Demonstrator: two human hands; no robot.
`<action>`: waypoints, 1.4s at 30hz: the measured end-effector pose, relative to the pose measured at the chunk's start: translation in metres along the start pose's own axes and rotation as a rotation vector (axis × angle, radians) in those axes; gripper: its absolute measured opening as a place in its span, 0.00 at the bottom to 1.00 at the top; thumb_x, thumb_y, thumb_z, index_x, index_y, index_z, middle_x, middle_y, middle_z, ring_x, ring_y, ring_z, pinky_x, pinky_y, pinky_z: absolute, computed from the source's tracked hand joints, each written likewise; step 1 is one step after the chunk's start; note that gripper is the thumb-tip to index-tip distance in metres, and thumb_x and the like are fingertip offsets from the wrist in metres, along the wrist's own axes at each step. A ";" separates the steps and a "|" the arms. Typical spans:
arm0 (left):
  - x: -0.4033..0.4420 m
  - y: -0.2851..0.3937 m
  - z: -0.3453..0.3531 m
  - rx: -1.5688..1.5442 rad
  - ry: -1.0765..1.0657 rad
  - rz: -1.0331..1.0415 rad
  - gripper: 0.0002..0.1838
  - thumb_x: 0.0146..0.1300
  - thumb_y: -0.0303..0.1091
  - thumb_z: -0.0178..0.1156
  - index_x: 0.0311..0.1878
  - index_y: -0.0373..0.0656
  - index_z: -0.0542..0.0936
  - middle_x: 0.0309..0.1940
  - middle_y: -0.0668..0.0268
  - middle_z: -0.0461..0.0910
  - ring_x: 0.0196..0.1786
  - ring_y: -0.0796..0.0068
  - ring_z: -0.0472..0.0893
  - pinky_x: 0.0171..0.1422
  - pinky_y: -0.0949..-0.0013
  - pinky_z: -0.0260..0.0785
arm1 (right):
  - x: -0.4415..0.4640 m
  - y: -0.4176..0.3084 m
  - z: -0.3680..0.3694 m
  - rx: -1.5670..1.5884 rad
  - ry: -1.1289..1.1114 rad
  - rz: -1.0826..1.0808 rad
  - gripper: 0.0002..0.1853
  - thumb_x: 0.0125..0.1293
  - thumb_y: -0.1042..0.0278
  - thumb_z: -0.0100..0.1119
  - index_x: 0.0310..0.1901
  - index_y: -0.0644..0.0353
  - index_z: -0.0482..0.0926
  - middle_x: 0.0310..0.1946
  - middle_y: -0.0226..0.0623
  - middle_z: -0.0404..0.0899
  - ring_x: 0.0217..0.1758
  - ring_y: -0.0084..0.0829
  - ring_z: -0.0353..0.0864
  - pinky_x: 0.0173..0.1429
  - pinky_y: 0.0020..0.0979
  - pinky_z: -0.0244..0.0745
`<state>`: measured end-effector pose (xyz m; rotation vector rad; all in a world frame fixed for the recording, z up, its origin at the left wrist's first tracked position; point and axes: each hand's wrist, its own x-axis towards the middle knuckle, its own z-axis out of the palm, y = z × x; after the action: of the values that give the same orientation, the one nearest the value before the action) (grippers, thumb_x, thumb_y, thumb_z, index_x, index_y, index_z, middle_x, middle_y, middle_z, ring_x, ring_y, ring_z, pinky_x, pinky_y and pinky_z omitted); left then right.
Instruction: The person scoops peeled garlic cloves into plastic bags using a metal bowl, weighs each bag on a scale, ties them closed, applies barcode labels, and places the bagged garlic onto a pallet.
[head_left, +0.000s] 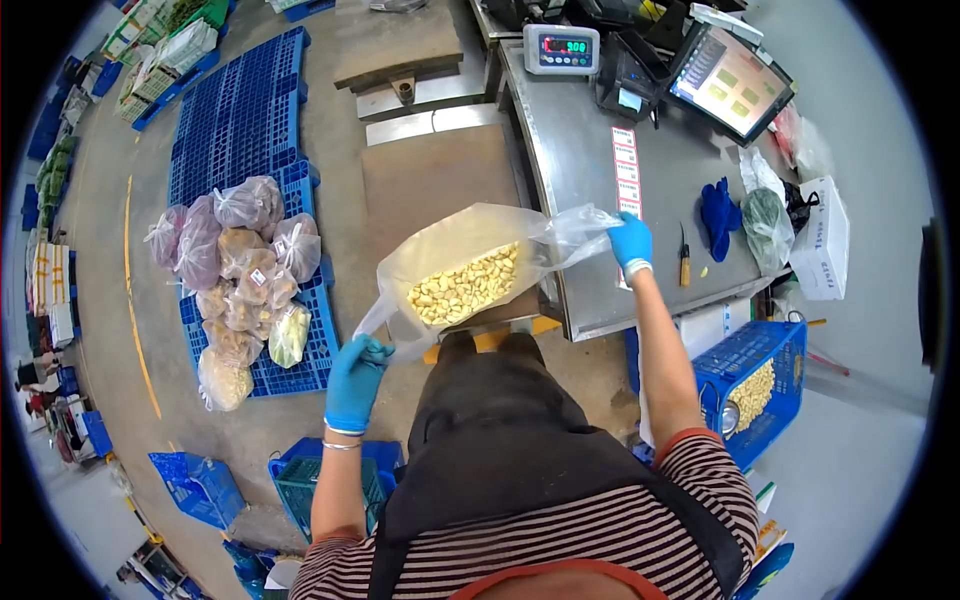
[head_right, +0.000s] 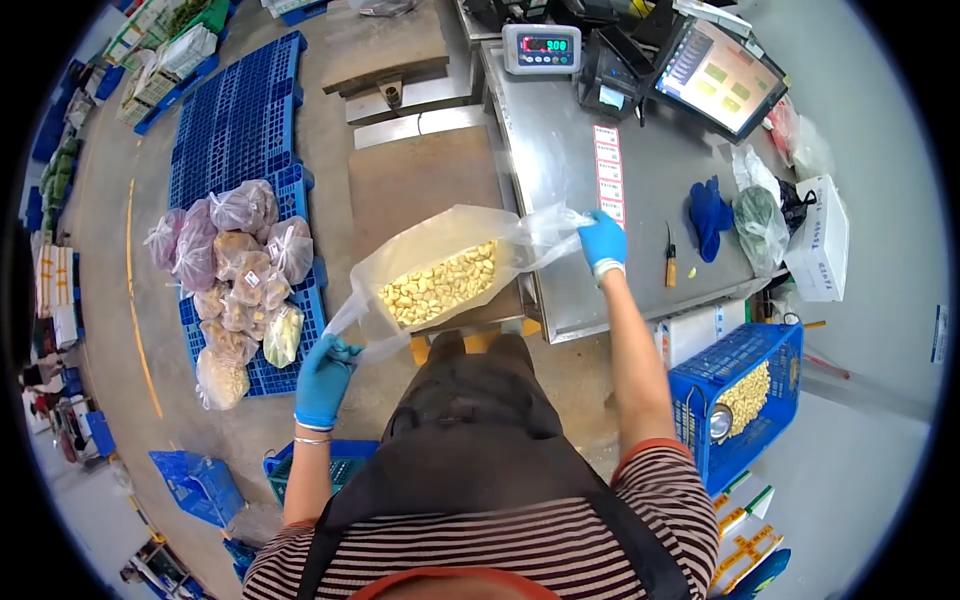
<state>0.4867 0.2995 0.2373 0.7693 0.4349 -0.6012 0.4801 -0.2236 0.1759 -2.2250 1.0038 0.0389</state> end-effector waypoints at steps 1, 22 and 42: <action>-0.005 -0.002 0.009 0.116 0.055 -0.016 0.11 0.68 0.33 0.57 0.47 0.37 0.79 0.40 0.60 0.83 0.48 0.65 0.80 0.62 0.61 0.67 | -0.022 -0.006 -0.008 0.071 -0.147 -0.029 0.20 0.61 0.63 0.58 0.51 0.65 0.81 0.43 0.42 0.85 0.44 0.34 0.83 0.49 0.34 0.77; 0.120 -0.032 0.111 0.781 -0.434 0.148 0.46 0.60 0.20 0.62 0.78 0.46 0.50 0.61 0.61 0.73 0.57 0.71 0.75 0.59 0.71 0.70 | -0.103 -0.170 0.082 0.104 -0.389 -0.720 0.11 0.59 0.58 0.58 0.37 0.54 0.84 0.32 0.46 0.83 0.34 0.45 0.82 0.40 0.41 0.76; 0.095 -0.057 0.042 1.638 -0.468 0.584 0.08 0.65 0.34 0.58 0.35 0.41 0.82 0.46 0.59 0.81 0.54 0.55 0.78 0.63 0.49 0.65 | 0.029 -0.016 0.220 0.122 -0.318 -0.052 0.13 0.63 0.57 0.55 0.34 0.56 0.85 0.33 0.41 0.86 0.37 0.37 0.85 0.47 0.36 0.78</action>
<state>0.5269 0.2029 0.1813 2.1250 -0.8741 -0.4625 0.5638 -0.1030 0.0086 -2.0514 0.7534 0.2907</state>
